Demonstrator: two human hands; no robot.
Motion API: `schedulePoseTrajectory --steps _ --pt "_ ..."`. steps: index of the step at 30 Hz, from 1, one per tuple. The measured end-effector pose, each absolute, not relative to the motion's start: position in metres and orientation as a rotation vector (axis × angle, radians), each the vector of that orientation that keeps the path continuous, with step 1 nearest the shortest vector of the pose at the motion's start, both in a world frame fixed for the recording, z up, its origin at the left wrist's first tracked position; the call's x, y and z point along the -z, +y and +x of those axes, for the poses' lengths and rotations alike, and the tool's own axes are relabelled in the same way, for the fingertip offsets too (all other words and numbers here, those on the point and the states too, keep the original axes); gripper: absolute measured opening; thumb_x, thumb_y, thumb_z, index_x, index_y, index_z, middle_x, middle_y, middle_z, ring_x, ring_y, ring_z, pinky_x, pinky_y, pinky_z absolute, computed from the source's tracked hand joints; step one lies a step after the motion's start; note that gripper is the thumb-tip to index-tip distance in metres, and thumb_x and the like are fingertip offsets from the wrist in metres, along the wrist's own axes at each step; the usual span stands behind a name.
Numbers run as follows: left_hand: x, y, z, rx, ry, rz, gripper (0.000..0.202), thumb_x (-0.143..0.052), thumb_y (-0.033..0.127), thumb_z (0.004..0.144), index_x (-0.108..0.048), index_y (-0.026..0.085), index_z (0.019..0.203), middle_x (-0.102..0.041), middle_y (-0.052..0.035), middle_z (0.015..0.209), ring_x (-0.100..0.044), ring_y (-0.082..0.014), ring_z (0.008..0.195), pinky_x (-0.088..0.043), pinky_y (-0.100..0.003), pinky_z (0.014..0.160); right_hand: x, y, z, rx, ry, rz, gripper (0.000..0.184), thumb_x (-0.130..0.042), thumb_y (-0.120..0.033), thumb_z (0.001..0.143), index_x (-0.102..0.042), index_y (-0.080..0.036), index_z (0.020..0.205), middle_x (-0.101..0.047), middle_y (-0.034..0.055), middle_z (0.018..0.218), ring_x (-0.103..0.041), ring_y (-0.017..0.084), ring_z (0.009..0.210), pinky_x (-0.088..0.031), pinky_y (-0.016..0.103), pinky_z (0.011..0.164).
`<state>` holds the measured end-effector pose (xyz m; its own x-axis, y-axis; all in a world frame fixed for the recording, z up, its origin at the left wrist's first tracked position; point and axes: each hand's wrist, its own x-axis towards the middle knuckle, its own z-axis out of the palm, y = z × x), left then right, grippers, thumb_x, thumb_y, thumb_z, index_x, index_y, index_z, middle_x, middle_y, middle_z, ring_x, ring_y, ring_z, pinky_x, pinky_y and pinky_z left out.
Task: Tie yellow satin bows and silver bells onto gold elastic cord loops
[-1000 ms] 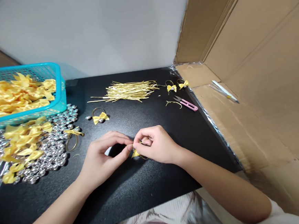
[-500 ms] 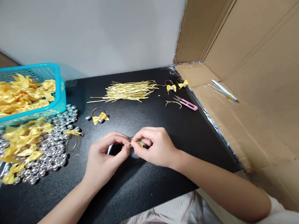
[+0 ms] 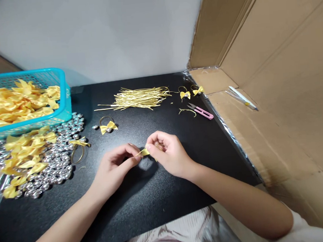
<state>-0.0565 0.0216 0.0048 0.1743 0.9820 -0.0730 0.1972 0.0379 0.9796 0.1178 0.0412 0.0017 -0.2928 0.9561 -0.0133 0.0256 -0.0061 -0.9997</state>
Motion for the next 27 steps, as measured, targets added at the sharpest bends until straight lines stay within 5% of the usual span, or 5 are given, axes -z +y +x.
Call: schedulePoseTrajectory --steps 4,9,15,22,27 --pt "-0.0044 0.0227 -0.0596 -0.952 1.204 1.318 0.011 -0.062 0.023 0.077 -0.062 0.018 0.068 -0.063 -0.0002 0.070 -0.053 -0.0144 0.067 -0.040 -0.027 0.063 -0.0036 0.0448 0.1192 -1.477 -1.342 -1.057 0.019 -0.063 -0.033 0.080 -0.055 -0.017 0.074 -0.048 -0.0043 0.060 -0.041 0.008 0.053 -0.034 0.021 0.051" --pt "-0.0066 0.0221 -0.0580 -1.018 1.259 1.620 0.018 -0.068 0.023 0.077 -0.069 0.019 0.095 -0.070 -0.0041 0.090 -0.059 -0.0185 0.081 -0.044 -0.032 0.074 -0.0025 0.0437 0.1186 -1.511 -1.371 -1.069 0.019 -0.063 -0.034 0.081 -0.056 -0.017 0.076 -0.047 -0.0046 0.060 -0.040 0.008 0.053 -0.033 0.021 0.051" --pt "-0.0075 0.0205 -0.0562 -1.175 1.268 1.898 0.002 -0.071 0.020 0.079 -0.072 0.019 0.079 -0.072 -0.0040 0.082 -0.063 -0.0191 0.082 -0.046 -0.033 0.079 0.0000 0.0407 0.1175 -1.506 -1.486 -1.082 0.015 -0.061 -0.031 0.083 -0.058 -0.017 0.078 -0.040 -0.0065 0.058 -0.036 0.007 0.052 -0.031 0.022 0.050" --pt "-0.0098 0.0206 -0.0592 -1.121 1.281 1.832 0.009 -0.067 0.017 0.080 -0.068 0.019 0.072 -0.071 -0.0025 0.078 -0.062 -0.0178 0.078 -0.044 -0.033 0.079 0.0016 0.0396 0.1182 -1.474 -1.602 -1.056 0.013 -0.060 -0.027 0.085 -0.058 -0.016 0.078 -0.041 -0.0063 0.059 -0.034 0.007 0.053 -0.029 0.020 0.050" --pt "-0.0129 0.0238 -0.0637 -0.931 1.046 1.408 0.017 -0.060 0.022 0.085 -0.062 0.019 0.068 -0.061 0.0004 0.075 -0.052 -0.0135 0.068 -0.039 -0.027 0.065 -0.0043 0.0390 0.1202 -1.547 -1.649 -1.025 0.012 -0.058 -0.026 0.085 -0.056 -0.016 0.077 -0.040 -0.0073 0.057 -0.034 0.006 0.050 -0.029 0.019 0.048"
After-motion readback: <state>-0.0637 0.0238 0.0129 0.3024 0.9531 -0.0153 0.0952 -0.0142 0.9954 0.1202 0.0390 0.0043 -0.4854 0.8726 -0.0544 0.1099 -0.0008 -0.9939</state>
